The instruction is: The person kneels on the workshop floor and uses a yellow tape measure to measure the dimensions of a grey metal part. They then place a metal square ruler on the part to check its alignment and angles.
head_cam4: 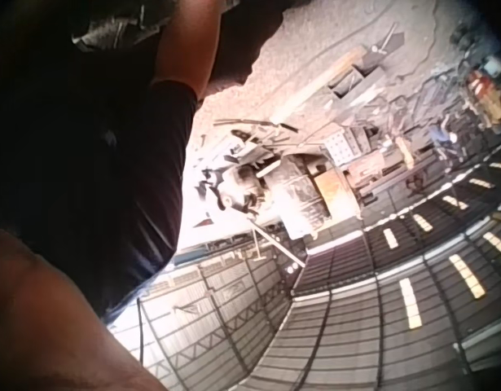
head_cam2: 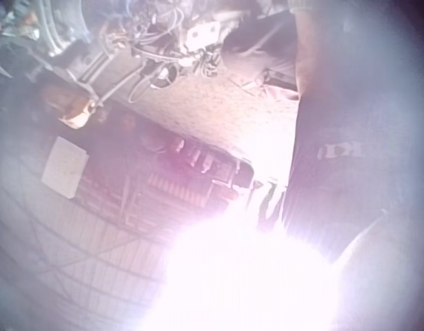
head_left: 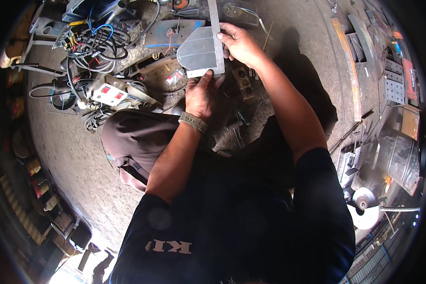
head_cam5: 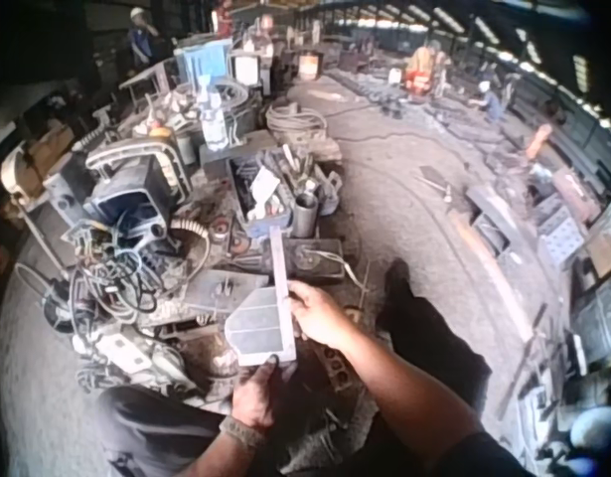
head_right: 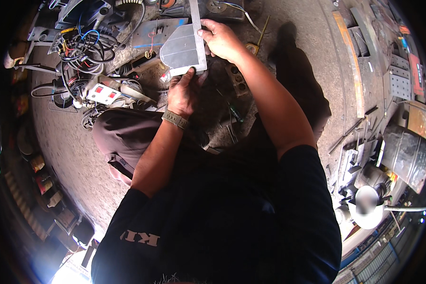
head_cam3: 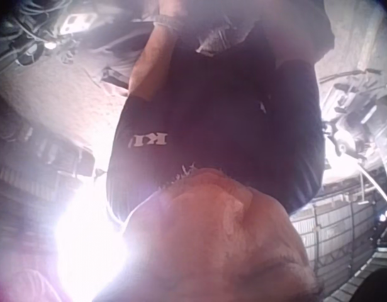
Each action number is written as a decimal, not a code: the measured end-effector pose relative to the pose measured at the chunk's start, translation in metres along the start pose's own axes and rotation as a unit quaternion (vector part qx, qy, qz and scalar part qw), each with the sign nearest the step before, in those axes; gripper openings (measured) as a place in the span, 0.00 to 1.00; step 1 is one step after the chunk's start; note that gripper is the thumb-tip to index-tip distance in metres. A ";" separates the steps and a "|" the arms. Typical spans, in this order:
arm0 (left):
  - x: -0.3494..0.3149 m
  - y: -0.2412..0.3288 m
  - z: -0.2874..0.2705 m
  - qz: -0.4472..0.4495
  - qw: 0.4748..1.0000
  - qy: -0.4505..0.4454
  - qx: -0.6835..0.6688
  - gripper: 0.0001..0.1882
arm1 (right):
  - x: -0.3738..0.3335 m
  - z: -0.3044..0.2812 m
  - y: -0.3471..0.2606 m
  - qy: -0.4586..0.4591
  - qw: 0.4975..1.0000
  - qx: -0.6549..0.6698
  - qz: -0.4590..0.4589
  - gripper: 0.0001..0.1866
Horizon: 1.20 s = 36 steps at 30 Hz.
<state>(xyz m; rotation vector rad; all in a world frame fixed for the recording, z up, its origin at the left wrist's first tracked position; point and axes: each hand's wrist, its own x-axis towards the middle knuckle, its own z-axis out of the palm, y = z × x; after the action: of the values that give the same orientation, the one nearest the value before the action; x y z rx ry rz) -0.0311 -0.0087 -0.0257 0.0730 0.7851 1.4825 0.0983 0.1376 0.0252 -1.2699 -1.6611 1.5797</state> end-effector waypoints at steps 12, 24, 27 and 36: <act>-0.004 0.001 0.009 0.029 0.998 0.032 0.053 0.14 | 0.001 -0.001 0.005 0.006 1.000 0.014 0.007 0.23; -0.008 0.000 0.017 0.067 0.992 0.056 0.085 0.11 | -0.031 -0.027 -0.004 0.069 0.992 0.030 0.105 0.14; -0.004 -0.003 0.015 0.074 0.989 0.072 0.103 0.11 | -0.048 -0.022 -0.019 0.050 0.997 -0.014 0.061 0.15; 0.000 -0.012 0.011 0.093 0.982 0.083 0.139 0.09 | -0.048 0.005 -0.004 0.142 0.973 -0.176 -0.039 0.13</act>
<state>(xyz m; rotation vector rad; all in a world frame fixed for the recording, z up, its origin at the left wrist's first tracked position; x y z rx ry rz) -0.0149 -0.0055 -0.0232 0.2416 1.1446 1.5594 0.1138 0.0943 0.0386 -1.5035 -1.8254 1.0264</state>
